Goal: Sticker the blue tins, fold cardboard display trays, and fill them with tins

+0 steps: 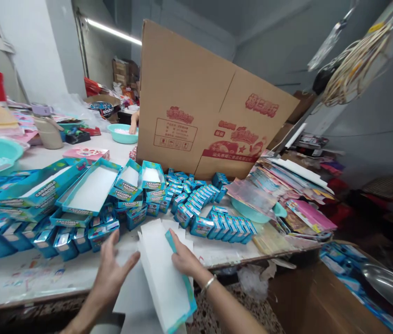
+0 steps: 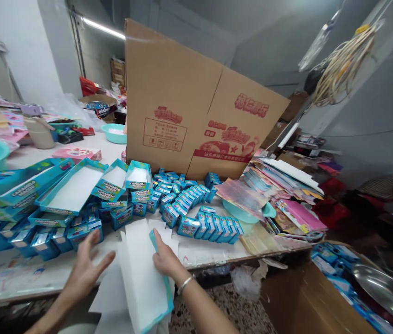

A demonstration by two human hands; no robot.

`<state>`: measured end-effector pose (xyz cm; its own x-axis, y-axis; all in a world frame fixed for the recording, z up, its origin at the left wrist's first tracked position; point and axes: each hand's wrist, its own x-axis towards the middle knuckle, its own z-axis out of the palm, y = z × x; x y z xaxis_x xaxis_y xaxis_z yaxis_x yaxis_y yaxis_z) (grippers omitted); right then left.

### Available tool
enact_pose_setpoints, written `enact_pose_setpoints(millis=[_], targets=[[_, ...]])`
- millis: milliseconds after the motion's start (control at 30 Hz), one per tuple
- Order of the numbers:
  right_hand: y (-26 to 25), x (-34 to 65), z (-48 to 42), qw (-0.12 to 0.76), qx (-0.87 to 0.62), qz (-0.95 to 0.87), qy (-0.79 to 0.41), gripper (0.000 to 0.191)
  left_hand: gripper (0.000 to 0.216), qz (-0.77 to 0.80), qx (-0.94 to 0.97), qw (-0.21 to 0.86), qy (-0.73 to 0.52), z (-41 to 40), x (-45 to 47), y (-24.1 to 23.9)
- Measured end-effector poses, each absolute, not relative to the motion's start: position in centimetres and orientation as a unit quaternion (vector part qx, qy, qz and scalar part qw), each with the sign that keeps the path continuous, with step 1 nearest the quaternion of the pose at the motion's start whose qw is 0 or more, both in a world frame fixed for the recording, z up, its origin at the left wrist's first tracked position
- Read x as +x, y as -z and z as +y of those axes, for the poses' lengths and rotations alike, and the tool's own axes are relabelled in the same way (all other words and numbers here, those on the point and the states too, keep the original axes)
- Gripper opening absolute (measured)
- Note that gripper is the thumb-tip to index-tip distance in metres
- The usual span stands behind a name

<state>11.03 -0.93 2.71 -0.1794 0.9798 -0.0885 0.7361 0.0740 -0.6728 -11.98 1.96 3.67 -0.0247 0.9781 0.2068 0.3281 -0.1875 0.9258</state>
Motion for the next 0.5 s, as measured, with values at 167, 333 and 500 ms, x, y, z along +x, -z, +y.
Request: enact_pose_setpoints(millis=[167,333,500], targets=[[0.9,8.7,-2.9,0.498,-0.572,-0.479,-0.442,0.084,0.080,0.416,0.434,0.663,-0.445,0.3,-8.0,-1.9],[1.5,7.7,-1.5,0.557,-0.578,-0.436,-0.407,0.034,0.032,0.439,0.549,0.561,-0.438,2.7,-7.7,-0.5],[0.8,8.0,0.9,0.484,-0.672,-0.513,-0.226,0.036,0.037,0.460,0.545,0.511,-0.480,3.2,-6.2,0.7]])
